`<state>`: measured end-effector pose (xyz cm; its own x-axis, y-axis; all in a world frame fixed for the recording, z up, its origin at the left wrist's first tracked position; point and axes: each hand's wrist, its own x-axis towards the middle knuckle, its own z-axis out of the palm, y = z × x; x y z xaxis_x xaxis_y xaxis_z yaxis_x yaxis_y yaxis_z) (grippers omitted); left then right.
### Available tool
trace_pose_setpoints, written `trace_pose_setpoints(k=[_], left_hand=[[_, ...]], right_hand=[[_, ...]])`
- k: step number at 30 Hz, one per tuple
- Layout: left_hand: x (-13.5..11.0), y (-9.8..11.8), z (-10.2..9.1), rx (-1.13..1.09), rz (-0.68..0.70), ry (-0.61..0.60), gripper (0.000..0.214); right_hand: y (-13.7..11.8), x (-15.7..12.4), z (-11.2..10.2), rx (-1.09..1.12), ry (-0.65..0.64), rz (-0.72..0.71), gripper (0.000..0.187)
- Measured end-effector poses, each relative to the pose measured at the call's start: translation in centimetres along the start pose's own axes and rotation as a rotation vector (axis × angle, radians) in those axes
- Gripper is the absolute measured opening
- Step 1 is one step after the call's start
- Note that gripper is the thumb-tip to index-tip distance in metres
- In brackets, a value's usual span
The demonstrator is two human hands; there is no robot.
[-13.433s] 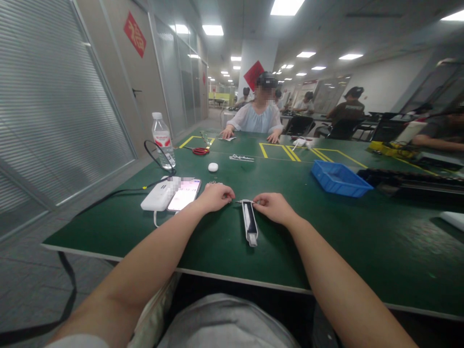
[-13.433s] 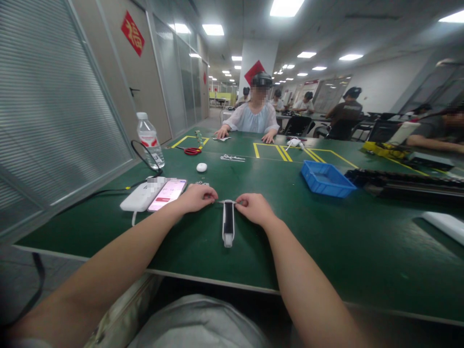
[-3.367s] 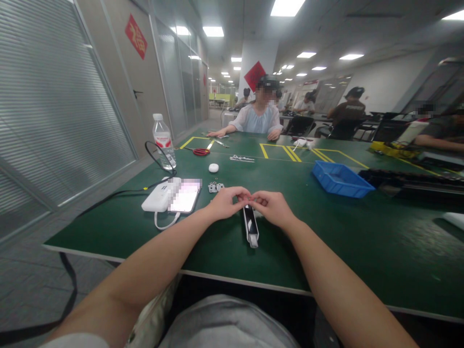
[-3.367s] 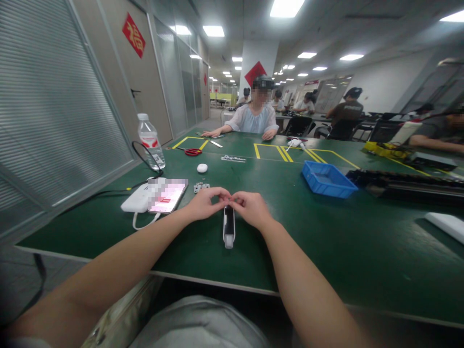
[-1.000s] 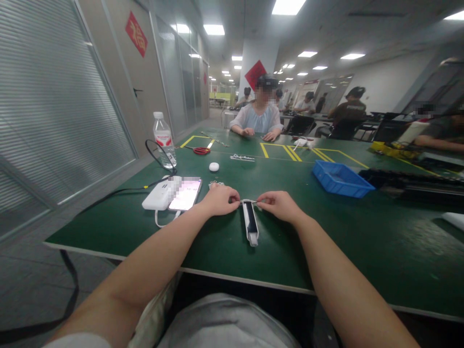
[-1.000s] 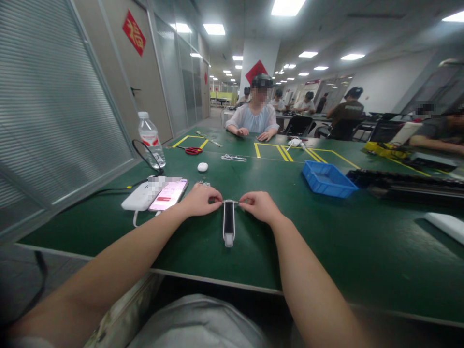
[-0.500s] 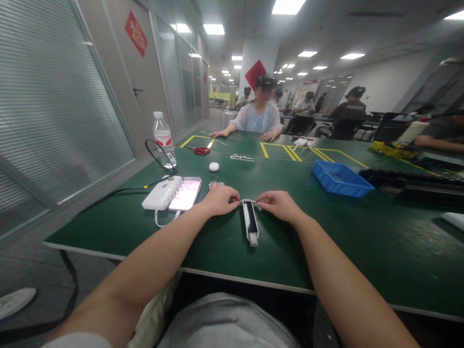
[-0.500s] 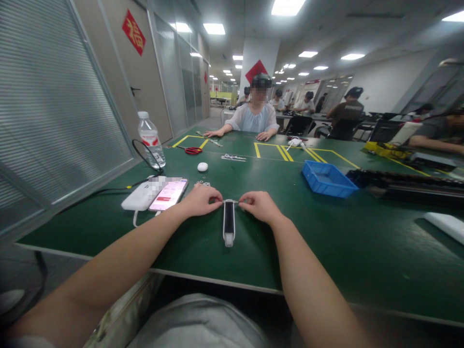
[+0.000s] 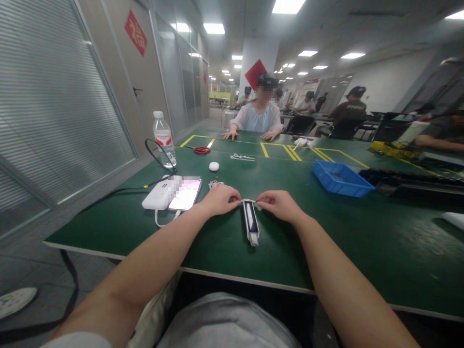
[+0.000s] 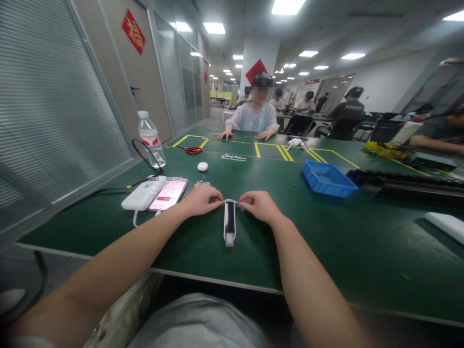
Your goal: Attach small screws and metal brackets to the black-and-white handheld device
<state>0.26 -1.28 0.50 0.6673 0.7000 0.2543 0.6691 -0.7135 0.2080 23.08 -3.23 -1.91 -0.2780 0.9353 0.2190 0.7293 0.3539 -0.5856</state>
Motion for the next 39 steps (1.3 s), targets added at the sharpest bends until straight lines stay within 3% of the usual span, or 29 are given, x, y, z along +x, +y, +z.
trace_pose_setpoints(k=[39], left_hand=[[0.07,0.01,0.18,0.017,-0.013,-0.028,0.021]], right_hand=[[-0.32,0.16,0.60,-0.018,-0.003,0.014,0.022]])
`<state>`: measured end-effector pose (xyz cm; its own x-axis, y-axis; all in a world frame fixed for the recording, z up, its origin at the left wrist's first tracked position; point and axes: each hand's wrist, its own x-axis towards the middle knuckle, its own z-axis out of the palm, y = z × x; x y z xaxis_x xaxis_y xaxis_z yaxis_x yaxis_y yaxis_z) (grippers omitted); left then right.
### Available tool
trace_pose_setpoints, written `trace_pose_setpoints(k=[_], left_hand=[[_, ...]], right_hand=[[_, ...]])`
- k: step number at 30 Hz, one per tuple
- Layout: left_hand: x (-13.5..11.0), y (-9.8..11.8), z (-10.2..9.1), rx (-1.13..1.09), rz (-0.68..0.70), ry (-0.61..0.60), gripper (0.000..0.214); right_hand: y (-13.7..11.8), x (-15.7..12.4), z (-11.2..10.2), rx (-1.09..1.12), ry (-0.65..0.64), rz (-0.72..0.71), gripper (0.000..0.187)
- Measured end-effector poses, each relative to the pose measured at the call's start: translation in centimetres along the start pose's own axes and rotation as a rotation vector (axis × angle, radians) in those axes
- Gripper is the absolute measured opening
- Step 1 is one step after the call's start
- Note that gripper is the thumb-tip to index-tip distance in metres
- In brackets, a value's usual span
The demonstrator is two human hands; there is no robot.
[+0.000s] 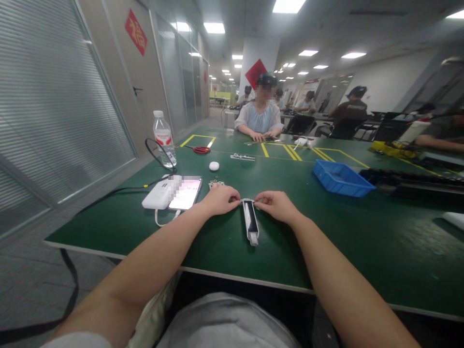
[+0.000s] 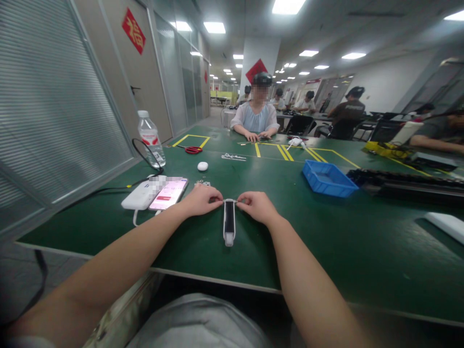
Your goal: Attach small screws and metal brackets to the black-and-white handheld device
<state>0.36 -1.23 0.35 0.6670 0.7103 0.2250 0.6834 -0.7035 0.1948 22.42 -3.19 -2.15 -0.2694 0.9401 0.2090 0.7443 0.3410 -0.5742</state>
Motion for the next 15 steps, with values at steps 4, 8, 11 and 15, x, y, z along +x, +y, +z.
trace_pose_setpoints(k=[4,8,11,15], left_hand=[[0.00,0.01,-0.01,0.009,0.003,-0.002,0.021],[0.02,-0.01,-0.03,0.007,0.007,0.002,0.021],[0.04,-0.09,0.02,0.001,0.009,0.004,0.021],[0.04,-0.21,0.17,-0.005,0.013,0.000,0.020]], right_hand=[[-0.02,0.05,0.19,0.016,0.010,-0.016,0.021],[-0.23,0.01,0.30,0.016,0.026,-0.007,0.020],[-0.26,0.01,0.38,0.009,0.030,-0.002,0.020],[-0.11,0.06,0.49,0.013,0.026,-0.007,0.020]])
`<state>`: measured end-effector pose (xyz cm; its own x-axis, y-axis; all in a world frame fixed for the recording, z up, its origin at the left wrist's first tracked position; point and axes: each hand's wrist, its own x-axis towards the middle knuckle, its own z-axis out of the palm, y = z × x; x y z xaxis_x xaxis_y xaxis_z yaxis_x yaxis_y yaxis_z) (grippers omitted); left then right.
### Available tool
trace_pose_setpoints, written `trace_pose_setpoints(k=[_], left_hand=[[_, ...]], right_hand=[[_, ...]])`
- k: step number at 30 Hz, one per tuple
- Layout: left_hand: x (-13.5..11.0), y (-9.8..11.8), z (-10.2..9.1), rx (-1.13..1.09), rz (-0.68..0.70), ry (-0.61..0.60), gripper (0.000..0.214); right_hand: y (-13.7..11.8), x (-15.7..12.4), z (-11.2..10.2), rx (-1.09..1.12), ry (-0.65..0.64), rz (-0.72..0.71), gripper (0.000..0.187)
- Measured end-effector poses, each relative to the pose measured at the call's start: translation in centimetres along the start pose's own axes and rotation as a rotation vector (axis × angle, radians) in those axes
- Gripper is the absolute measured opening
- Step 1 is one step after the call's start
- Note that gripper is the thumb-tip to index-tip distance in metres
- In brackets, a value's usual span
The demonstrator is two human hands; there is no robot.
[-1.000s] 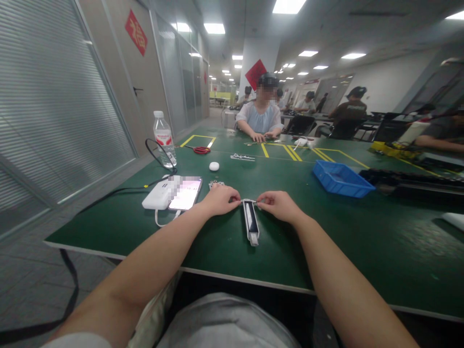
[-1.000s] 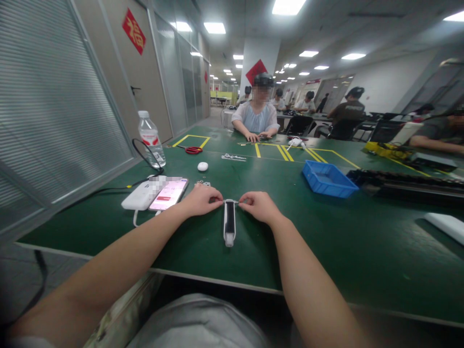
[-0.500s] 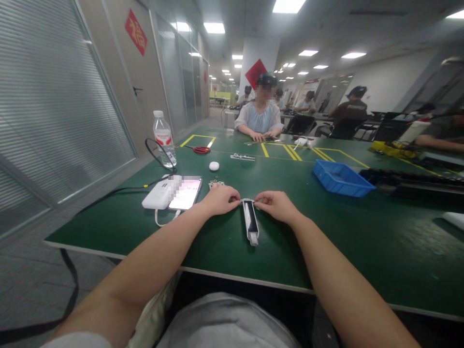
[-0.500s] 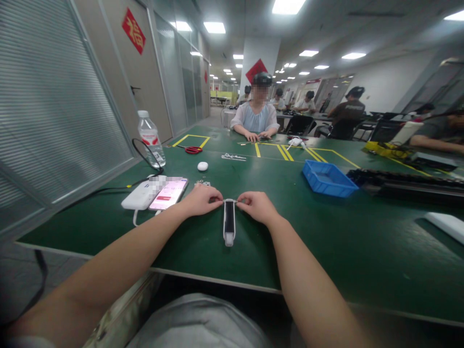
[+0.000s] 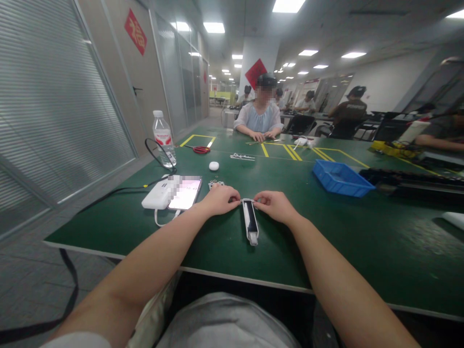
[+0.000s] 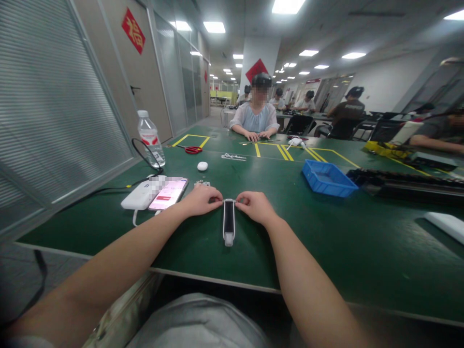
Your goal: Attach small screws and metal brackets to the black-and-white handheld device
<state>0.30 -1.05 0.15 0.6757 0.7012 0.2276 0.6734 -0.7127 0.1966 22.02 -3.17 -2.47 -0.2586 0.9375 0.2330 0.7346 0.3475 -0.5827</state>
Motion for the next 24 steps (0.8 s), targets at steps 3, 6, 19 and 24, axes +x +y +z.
trace_pose_setpoints(k=[3,6,19,24], left_hand=[[0.0,0.0,0.1,0.002,-0.002,-0.004,0.018],[0.0,0.1,0.1,0.010,-0.017,-0.005,0.018],[-0.2,-1.5,-1.4,-0.004,-0.072,0.088,0.041],[-0.3,-2.4,-2.5,0.043,-0.271,0.153,0.027]], right_hand=[[0.0,0.0,0.0,-0.007,0.006,-0.001,0.020],[0.0,0.0,0.1,-0.025,0.020,0.006,0.020],[0.1,0.0,-0.4,-0.037,0.011,0.040,0.021],[0.1,-0.1,-0.5,-0.045,-0.014,0.043,0.020]])
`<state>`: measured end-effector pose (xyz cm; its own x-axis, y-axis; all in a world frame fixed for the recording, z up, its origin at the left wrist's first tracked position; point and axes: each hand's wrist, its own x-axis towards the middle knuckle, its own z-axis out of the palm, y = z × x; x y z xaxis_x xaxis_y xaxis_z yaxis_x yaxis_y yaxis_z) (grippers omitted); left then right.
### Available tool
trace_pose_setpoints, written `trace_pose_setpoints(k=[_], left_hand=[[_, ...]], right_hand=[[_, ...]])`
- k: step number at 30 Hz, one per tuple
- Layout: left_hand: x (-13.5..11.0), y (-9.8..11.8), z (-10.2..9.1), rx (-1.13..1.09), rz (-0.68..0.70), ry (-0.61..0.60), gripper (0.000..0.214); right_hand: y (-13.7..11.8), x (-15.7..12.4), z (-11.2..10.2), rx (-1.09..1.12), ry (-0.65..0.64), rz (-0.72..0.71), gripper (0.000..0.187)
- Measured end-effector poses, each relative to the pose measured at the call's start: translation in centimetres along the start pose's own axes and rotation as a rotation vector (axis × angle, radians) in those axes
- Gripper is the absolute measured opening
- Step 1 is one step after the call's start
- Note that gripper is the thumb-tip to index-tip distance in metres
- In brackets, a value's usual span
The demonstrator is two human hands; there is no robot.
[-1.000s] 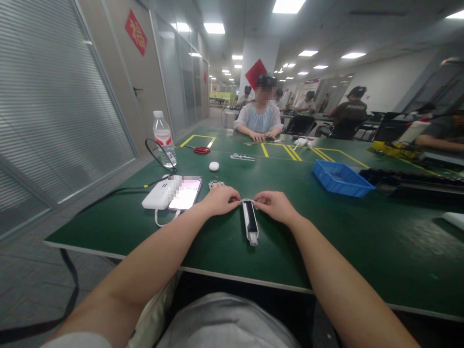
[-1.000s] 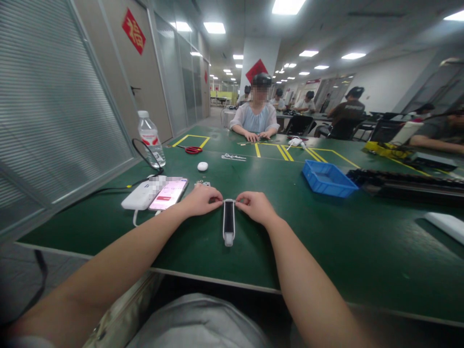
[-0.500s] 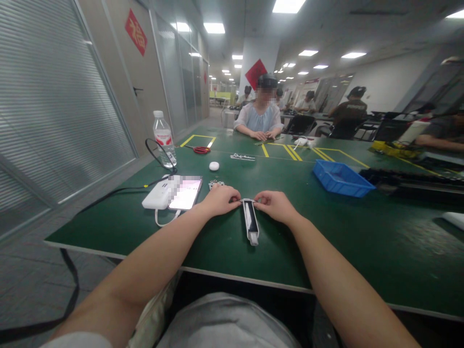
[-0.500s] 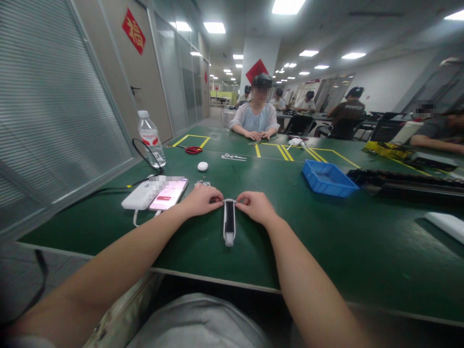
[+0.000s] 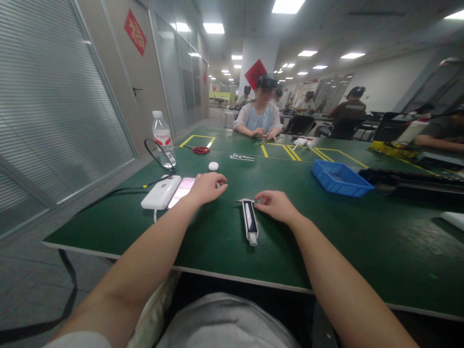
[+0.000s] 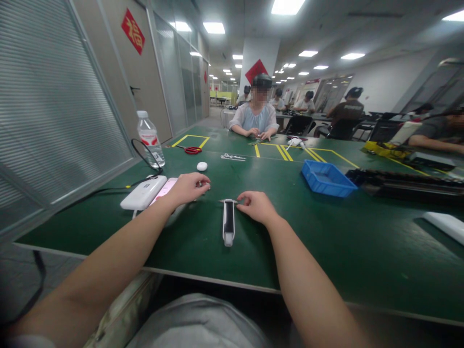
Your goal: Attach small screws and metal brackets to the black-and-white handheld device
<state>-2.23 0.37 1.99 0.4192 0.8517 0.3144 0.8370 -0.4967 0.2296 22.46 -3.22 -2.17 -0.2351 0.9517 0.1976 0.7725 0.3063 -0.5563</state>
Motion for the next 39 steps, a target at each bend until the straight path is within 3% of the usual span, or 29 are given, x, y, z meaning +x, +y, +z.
trace_pose_setpoints(k=[7,15,27,31,35,39], left_hand=[[0.1,-0.4,-0.5,0.128,-0.125,-0.108,0.025],[-0.3,-0.1,0.0,0.176,-0.055,-0.215,0.025],[-0.1,-0.3,1.3,0.045,0.055,-0.211,0.021],[0.1,-0.7,0.7,0.006,-0.045,-0.144,0.030],[0.1,-0.9,0.1,0.142,-0.237,-0.021,0.031],[0.0,-1.1,0.5,0.197,-0.211,-0.037,0.033]], right_hand=[[0.1,0.1,0.0,-0.026,-0.003,0.004,0.020],[0.2,0.2,0.1,-0.015,-0.017,0.015,0.021],[-0.2,0.0,0.0,-0.020,-0.021,0.010,0.020],[-0.1,0.0,0.0,-0.019,-0.022,0.007,0.020],[0.0,0.0,0.0,-0.017,-0.020,-0.004,0.020],[0.0,0.0,0.1,-0.015,-0.019,0.000,0.020]])
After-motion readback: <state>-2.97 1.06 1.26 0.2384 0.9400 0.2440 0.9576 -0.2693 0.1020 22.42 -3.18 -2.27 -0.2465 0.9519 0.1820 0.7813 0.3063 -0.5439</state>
